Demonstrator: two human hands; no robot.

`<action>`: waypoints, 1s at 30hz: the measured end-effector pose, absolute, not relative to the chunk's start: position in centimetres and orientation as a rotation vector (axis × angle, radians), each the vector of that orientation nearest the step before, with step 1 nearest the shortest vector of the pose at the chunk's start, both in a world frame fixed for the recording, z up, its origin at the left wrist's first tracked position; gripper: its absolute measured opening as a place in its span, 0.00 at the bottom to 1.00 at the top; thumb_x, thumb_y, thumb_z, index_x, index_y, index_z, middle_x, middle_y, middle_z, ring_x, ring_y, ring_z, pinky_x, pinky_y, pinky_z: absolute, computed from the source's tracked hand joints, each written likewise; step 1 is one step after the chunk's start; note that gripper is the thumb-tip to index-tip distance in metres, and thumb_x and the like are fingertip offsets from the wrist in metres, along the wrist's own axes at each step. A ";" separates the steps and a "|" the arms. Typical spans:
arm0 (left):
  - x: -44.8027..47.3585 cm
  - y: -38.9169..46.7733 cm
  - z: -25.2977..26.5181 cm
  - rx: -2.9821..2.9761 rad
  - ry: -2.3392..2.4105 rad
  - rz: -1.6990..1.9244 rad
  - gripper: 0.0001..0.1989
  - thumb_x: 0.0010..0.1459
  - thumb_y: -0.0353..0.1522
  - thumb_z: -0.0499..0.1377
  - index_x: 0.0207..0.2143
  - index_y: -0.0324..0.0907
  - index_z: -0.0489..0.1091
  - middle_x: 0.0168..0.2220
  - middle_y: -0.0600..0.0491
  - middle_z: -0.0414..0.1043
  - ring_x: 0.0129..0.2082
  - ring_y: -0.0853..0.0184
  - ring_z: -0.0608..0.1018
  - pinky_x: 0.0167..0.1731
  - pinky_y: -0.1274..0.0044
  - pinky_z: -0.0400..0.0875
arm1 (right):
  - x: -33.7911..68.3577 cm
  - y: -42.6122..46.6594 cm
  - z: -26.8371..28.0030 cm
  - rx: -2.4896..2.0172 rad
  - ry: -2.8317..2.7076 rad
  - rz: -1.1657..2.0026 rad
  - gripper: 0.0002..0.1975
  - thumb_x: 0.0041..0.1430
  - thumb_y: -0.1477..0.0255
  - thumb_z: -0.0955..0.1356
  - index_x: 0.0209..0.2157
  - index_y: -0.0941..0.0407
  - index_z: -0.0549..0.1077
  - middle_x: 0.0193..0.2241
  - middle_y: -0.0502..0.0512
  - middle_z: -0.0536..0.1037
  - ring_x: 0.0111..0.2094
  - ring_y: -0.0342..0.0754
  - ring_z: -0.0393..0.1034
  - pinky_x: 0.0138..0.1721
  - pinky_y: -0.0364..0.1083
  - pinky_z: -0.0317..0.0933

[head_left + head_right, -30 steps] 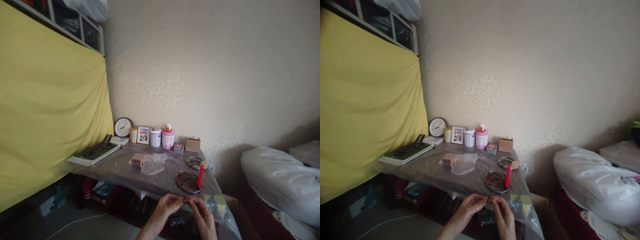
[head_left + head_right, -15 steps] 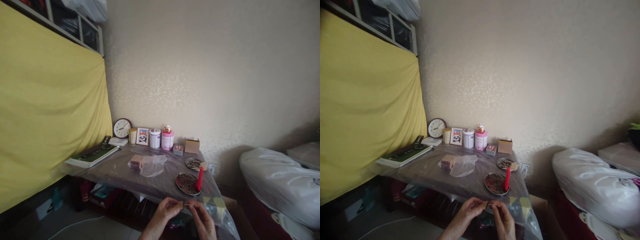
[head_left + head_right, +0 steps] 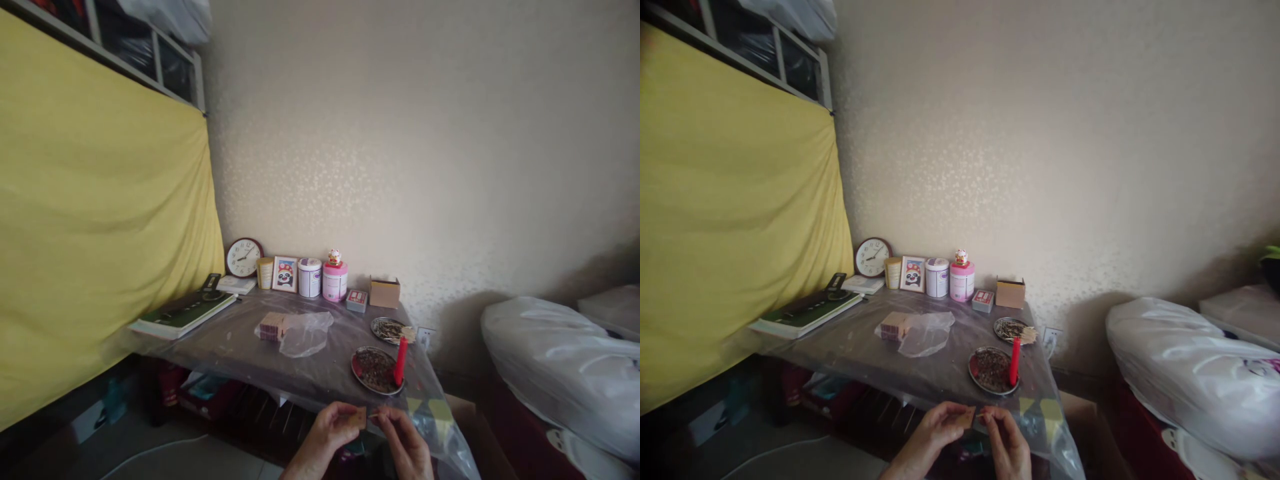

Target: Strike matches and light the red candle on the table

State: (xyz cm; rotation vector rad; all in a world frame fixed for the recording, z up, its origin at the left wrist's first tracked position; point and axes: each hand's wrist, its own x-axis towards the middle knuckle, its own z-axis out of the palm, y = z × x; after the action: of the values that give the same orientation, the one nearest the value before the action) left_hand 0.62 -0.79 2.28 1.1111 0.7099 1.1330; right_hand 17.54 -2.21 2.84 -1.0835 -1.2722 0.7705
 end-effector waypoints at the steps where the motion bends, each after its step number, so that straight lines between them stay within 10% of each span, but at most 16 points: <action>1: 0.6 -0.8 2.2 1.114 0.708 1.134 0.16 0.44 0.35 0.65 0.37 0.39 0.72 0.40 0.47 0.77 0.44 0.56 0.74 0.45 0.69 0.63 | 17.6 -2.2 2.8 -1.086 -1.274 0.770 0.14 0.48 0.59 0.70 0.30 0.55 0.76 0.30 0.53 0.79 0.34 0.48 0.73 0.38 0.38 0.65; 30: 0.2 -1.8 5.2 0.829 0.609 1.189 0.07 0.52 0.33 0.60 0.33 0.39 0.72 0.38 0.48 0.76 0.43 0.62 0.74 0.48 0.70 0.62 | 17.6 -2.7 5.9 -1.059 -1.245 0.535 0.13 0.53 0.60 0.67 0.30 0.56 0.73 0.27 0.53 0.79 0.30 0.49 0.74 0.34 0.43 0.68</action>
State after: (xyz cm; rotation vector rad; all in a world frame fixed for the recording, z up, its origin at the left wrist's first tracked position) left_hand 0.18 -1.84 5.25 0.8288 0.6087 1.1895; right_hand 17.56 -2.74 5.85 -1.0591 -1.2446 0.5347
